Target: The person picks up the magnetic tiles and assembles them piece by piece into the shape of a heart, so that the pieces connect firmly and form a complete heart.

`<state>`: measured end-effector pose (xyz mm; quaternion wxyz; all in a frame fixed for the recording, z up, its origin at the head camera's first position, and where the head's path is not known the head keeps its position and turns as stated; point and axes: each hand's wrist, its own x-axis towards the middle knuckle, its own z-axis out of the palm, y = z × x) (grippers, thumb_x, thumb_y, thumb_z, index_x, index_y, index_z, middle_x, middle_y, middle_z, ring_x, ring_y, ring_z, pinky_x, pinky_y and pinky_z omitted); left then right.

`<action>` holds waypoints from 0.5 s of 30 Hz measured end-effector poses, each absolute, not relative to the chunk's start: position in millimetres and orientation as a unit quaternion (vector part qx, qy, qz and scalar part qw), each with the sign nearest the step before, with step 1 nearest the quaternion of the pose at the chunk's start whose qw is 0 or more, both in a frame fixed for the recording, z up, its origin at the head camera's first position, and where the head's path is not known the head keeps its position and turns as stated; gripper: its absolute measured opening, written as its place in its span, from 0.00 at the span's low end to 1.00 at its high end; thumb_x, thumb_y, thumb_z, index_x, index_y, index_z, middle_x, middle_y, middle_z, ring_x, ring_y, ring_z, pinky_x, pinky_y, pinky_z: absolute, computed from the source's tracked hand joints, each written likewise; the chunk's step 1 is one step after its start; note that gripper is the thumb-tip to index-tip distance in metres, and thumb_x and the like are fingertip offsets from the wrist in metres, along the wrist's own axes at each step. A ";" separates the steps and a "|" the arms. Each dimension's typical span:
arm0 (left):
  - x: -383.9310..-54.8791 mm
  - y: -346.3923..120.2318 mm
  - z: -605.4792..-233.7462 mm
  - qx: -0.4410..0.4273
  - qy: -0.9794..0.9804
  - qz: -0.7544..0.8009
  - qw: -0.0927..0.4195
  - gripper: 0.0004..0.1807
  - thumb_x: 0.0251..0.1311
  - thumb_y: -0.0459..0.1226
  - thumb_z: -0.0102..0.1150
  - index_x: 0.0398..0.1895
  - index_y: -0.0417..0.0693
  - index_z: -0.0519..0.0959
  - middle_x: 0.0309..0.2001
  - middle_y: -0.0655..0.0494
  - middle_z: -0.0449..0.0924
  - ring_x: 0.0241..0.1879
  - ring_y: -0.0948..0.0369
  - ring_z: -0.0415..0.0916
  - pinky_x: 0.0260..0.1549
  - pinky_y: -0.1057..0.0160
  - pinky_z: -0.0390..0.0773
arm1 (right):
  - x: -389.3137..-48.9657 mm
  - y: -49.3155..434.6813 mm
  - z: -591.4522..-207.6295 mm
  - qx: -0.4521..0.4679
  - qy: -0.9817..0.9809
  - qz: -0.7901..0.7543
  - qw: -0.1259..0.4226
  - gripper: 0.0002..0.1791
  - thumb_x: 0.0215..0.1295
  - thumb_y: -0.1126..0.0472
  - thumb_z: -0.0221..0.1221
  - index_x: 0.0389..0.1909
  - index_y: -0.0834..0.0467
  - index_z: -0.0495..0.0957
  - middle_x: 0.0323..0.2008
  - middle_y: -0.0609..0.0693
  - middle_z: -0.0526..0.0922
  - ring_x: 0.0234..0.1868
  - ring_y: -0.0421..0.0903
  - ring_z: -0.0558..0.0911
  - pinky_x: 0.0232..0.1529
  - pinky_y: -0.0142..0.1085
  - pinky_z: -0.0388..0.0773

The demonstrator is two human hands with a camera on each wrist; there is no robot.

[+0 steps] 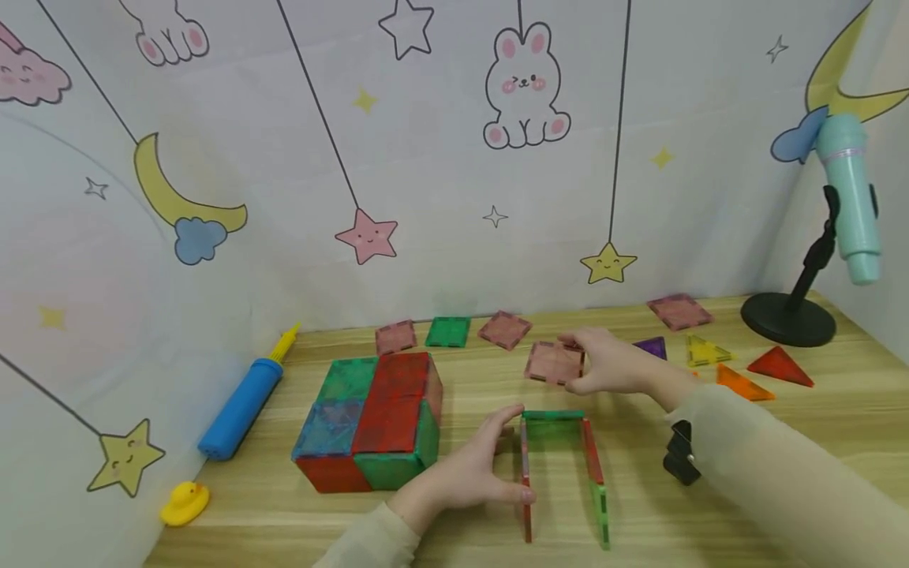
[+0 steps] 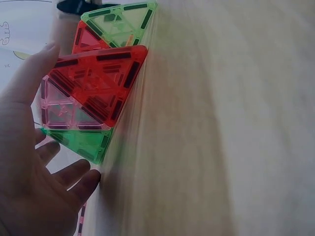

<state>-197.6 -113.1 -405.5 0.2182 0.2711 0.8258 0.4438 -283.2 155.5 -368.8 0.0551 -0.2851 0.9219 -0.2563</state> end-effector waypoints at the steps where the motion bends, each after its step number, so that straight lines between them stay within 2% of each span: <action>1: -197.8 -112.9 -405.2 0.271 0.825 0.445 0.219 0.51 0.51 0.46 0.69 0.73 0.67 0.45 0.70 0.54 0.46 0.67 0.52 0.53 0.58 0.48 0.62 | -276.6 155.8 -363.4 -0.297 0.918 -0.258 0.056 0.43 0.52 0.53 0.65 0.65 0.68 0.60 0.59 0.62 0.70 0.59 0.60 0.67 0.54 0.56 0.66; 6: -197.3 -112.6 -404.9 0.268 0.822 0.451 0.220 0.52 0.50 0.45 0.69 0.72 0.71 0.44 0.70 0.53 0.46 0.67 0.51 0.52 0.59 0.49 0.61 | -239.9 155.1 -349.5 -0.365 0.889 -0.263 0.087 0.43 0.52 0.52 0.65 0.66 0.64 0.60 0.61 0.57 0.68 0.60 0.55 0.68 0.55 0.54 0.66; 9: -197.3 -112.4 -405.1 0.267 0.825 0.449 0.217 0.53 0.50 0.45 0.70 0.72 0.69 0.44 0.70 0.52 0.47 0.67 0.51 0.53 0.59 0.49 0.61 | -222.0 154.0 -349.3 -0.386 0.878 -0.266 0.099 0.43 0.51 0.52 0.66 0.66 0.62 0.61 0.61 0.54 0.67 0.60 0.52 0.66 0.55 0.53 0.67; 15: -197.5 -112.0 -405.4 0.275 0.828 0.441 0.209 0.53 0.50 0.46 0.70 0.74 0.60 0.44 0.69 0.50 0.49 0.66 0.51 0.54 0.58 0.49 0.62 | -201.4 152.0 -357.3 -0.418 0.882 -0.214 0.046 0.41 0.47 0.51 0.68 0.63 0.58 0.65 0.60 0.49 0.66 0.59 0.48 0.66 0.53 0.50 0.69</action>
